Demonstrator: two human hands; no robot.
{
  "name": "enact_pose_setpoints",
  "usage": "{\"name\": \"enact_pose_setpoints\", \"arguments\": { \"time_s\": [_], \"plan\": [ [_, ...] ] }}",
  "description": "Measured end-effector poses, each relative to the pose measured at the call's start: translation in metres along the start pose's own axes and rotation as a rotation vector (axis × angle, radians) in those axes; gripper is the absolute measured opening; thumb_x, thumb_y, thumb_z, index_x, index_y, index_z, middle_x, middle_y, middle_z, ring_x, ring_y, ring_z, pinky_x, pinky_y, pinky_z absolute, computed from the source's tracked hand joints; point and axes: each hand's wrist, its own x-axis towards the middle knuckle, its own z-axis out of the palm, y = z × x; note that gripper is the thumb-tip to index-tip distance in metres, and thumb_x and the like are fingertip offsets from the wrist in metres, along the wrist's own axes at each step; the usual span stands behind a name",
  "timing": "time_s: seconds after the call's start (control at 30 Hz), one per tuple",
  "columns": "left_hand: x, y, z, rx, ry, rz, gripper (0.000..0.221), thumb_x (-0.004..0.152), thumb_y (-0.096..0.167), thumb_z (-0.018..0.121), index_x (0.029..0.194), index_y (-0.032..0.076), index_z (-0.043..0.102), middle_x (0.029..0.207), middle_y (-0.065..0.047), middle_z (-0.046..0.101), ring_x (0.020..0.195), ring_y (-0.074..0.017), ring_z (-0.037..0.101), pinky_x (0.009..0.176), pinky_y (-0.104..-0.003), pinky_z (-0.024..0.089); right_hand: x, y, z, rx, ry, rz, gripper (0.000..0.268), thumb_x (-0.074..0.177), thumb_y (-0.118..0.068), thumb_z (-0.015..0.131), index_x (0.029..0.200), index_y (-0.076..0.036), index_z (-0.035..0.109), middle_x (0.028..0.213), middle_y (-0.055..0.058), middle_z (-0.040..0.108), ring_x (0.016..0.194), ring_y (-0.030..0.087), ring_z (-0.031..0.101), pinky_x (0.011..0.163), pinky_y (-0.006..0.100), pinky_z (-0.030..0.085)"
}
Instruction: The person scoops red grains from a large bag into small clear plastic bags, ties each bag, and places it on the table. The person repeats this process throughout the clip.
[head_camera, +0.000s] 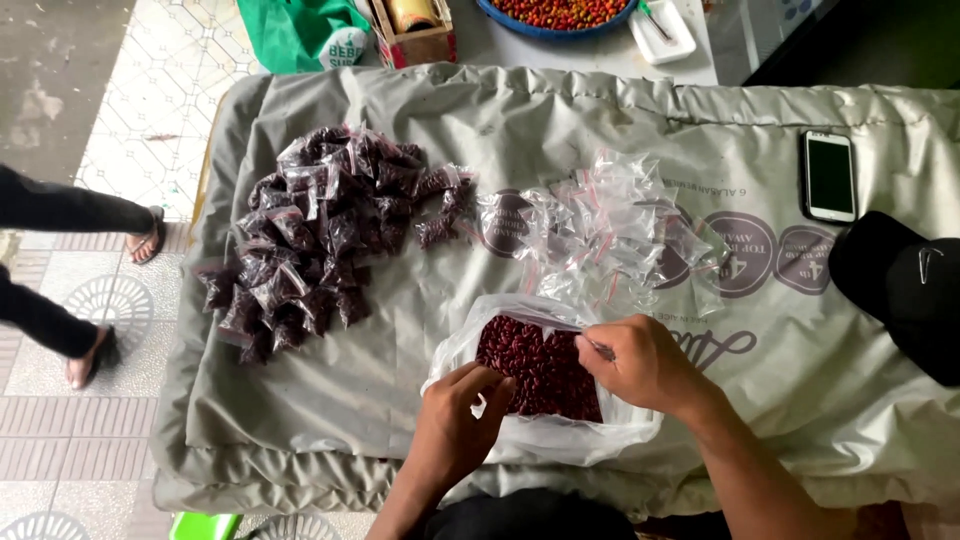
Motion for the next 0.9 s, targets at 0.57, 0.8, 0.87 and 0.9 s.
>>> {"name": "enact_pose_setpoints", "arguments": {
  "time_s": [0.57, 0.8, 0.87, 0.9],
  "plan": [
    [0.149, -0.138, -0.002, 0.736, 0.214, 0.083, 0.031, 0.083, 0.010, 0.071, 0.114, 0.008, 0.072, 0.109, -0.013, 0.071, 0.096, -0.0332, 0.069, 0.073, -0.040, 0.056, 0.047, 0.009, -0.026, -0.293, 0.229, 0.324, 0.091, 0.093, -0.073, 0.052, 0.157, -0.009, 0.041, 0.158, 0.026, 0.041, 0.150, 0.046, 0.033, 0.116, 0.073, 0.014],
    [0.168, -0.168, 0.003, 0.870, 0.198, 0.155, 0.027, 0.082, 0.024, 0.068, 0.108, 0.016, 0.069, 0.092, -0.004, 0.068, 0.097, -0.0288, 0.060, 0.077, -0.040, 0.046, 0.021, -0.012, -0.003, -0.066, 0.542, -0.080, 0.046, 0.097, -0.041, 0.066, 0.132, -0.011, 0.066, 0.140, 0.022, 0.056, 0.135, 0.042, 0.051, 0.110, 0.059, 0.037],
    [0.153, -0.131, -0.019, 0.604, 0.105, -0.044, 0.048, 0.083, 0.023, 0.065, 0.130, 0.011, 0.062, 0.118, -0.009, 0.072, 0.104, -0.0343, 0.058, 0.085, -0.049, 0.045, 0.003, -0.029, 0.009, 0.128, 0.681, -0.150, 0.035, 0.091, -0.033, 0.069, 0.114, -0.007, 0.070, 0.127, 0.016, 0.066, 0.118, 0.029, 0.064, 0.105, 0.045, 0.056],
    [0.143, -0.113, -0.024, 0.606, 0.104, -0.042, 0.048, 0.083, 0.023, 0.065, 0.130, 0.011, 0.062, 0.118, -0.009, 0.072, 0.104, -0.0343, 0.058, 0.085, -0.049, 0.045, -0.002, -0.035, 0.016, 0.130, 0.684, -0.150, 0.035, 0.091, -0.033, 0.069, 0.114, -0.007, 0.070, 0.127, 0.016, 0.066, 0.118, 0.029, 0.064, 0.105, 0.045, 0.056]
  ]
}}
